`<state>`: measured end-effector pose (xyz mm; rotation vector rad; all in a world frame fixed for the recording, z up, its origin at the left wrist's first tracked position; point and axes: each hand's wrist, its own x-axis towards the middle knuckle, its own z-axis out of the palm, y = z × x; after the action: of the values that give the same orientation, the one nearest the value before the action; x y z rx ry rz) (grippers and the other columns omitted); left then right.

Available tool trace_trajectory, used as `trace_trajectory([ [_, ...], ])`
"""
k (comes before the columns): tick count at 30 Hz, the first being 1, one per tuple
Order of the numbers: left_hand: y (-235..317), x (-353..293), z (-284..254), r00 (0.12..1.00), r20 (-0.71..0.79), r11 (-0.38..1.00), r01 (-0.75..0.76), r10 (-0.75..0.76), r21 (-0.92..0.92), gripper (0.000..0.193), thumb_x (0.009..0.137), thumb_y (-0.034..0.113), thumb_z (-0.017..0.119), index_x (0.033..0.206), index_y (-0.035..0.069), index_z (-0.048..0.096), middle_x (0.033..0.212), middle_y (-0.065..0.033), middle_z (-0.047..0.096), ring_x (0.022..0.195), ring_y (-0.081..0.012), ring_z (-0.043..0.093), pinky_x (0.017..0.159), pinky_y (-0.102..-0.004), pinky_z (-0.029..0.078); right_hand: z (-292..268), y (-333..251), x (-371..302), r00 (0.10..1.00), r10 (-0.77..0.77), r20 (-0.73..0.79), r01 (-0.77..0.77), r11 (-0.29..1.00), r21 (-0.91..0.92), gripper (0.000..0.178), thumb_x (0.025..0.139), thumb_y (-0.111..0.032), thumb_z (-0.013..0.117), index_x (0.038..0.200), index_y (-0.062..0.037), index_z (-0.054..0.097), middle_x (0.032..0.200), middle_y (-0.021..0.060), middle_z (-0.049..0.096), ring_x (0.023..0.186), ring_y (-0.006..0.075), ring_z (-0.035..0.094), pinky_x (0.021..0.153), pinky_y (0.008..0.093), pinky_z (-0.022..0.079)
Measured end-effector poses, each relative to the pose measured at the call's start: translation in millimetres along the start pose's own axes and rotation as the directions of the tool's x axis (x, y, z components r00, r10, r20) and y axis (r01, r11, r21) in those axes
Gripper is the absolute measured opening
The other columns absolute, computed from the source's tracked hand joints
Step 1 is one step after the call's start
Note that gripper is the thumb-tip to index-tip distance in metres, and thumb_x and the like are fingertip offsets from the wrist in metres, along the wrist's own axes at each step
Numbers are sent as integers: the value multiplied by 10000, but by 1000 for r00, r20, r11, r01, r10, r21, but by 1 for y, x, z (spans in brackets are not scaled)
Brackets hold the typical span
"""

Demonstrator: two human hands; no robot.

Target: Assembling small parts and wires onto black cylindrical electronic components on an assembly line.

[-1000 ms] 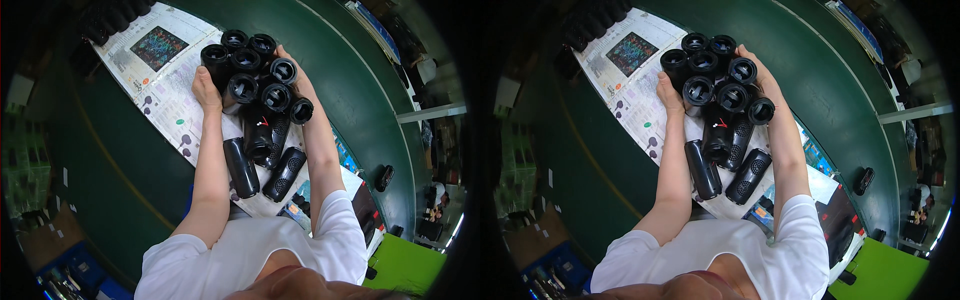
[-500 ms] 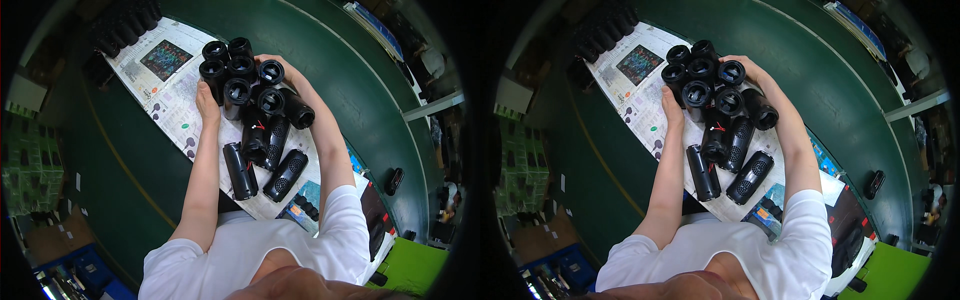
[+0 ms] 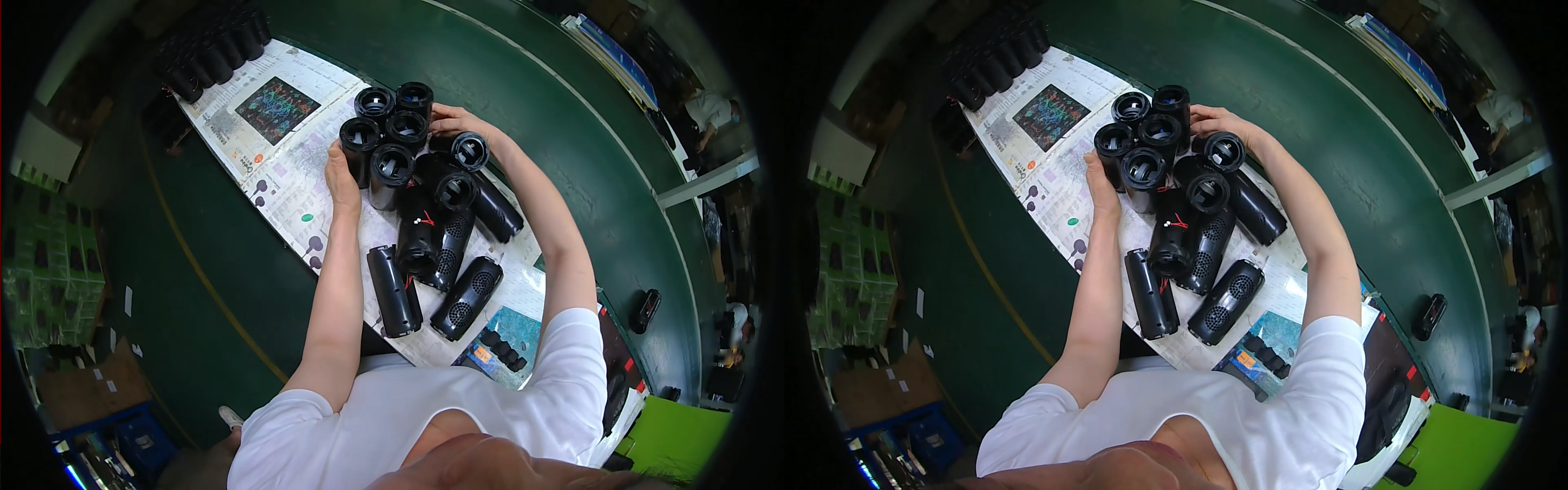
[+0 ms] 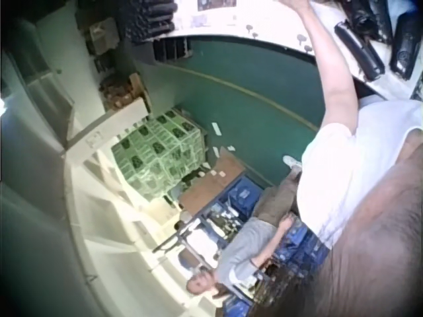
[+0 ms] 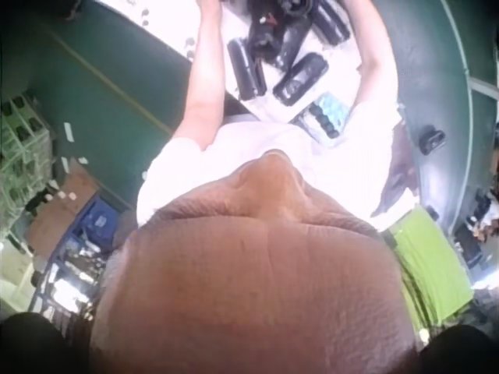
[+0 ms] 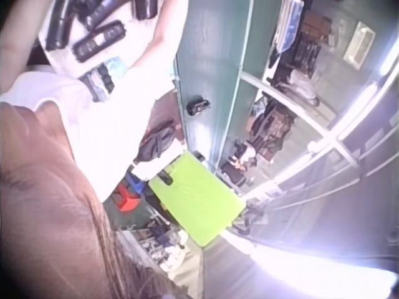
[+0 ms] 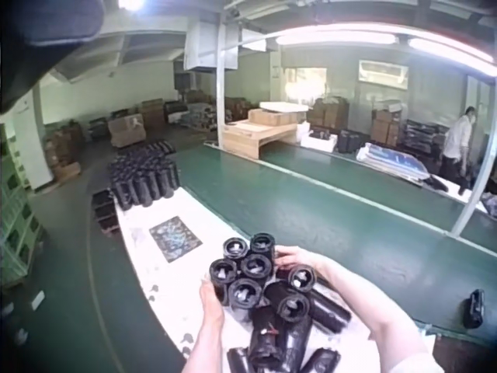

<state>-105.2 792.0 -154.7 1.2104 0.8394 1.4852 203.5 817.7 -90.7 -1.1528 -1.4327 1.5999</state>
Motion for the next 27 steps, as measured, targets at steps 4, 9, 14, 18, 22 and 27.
trace_trajectory([
  [4, 3, -2, 0, 1000, -2, 1000, 22, -22, 9, 866, 1095, 719, 327, 1327, -39, 673, 1240, -110, 707, 1152, -214, 621, 1052, -354, 455, -8, 0, -6, 1000, -3, 21, 4, 999, -55, 503, 1017, -137, 673, 1506, -65, 581, 1299, 64, 693, 1178, 144, 644, 1040, 298, 509],
  [9, -5, 2, -9, 997, -49, 996, 57, -54, 64, 851, 1114, 684, 318, 1291, -57, 697, 1183, -103, 730, 1102, -204, 640, 1020, -346, 478, -11, 0, -25, 999, -16, -45, 15, 1000, -11, 540, 1007, -262, 725, 1468, -8, 603, 1403, 146, 677, 1324, 236, 629, 1177, 376, 457],
  [14, 8, 3, -11, 976, -95, 981, 190, -194, -45, 860, 1125, 661, 312, 1292, -104, 668, 1167, -128, 736, 1091, -207, 672, 1017, -336, 493, 0, 0, -84, 971, -68, -230, 65, 998, -22, 507, 1010, -301, 707, 1423, -12, 642, 1423, 132, 678, 1348, 236, 615, 1170, 366, 447],
  [18, 13, 2, -24, 974, -58, 973, 215, -220, -80, 845, 1129, 645, 322, 1403, -113, 579, 1336, -179, 661, 1257, -245, 625, 1121, -364, 464, 16, -6, -168, 875, -135, -465, 47, 980, -196, 462, 1010, -333, 698, 1359, -30, 685, 1356, 90, 713, 1294, 207, 628, 1106, 354, 462],
  [22, 4, -8, -57, 973, 36, 973, 229, -227, -41, 663, 1141, 520, 452, 1401, -81, 555, 1380, -194, 611, 1307, -253, 587, 1165, -381, 444, 60, -3, -261, 806, -161, -570, 16, 968, -250, 362, 1013, -261, 693, 1299, -38, 714, 1279, 72, 738, 1188, 169, 660, 1051, 348, 504],
  [27, 42, -73, -74, 987, 131, 982, 64, -88, 176, 454, 1129, 354, 557, 1360, -35, 577, 1338, -161, 619, 1247, -253, 597, 1115, -391, 469, 157, -4, -356, 711, -233, -664, -169, 860, -482, 303, 950, -143, 733, 1218, -3, 734, 1169, 87, 760, 1082, 189, 692, 1016, 358, 529],
])
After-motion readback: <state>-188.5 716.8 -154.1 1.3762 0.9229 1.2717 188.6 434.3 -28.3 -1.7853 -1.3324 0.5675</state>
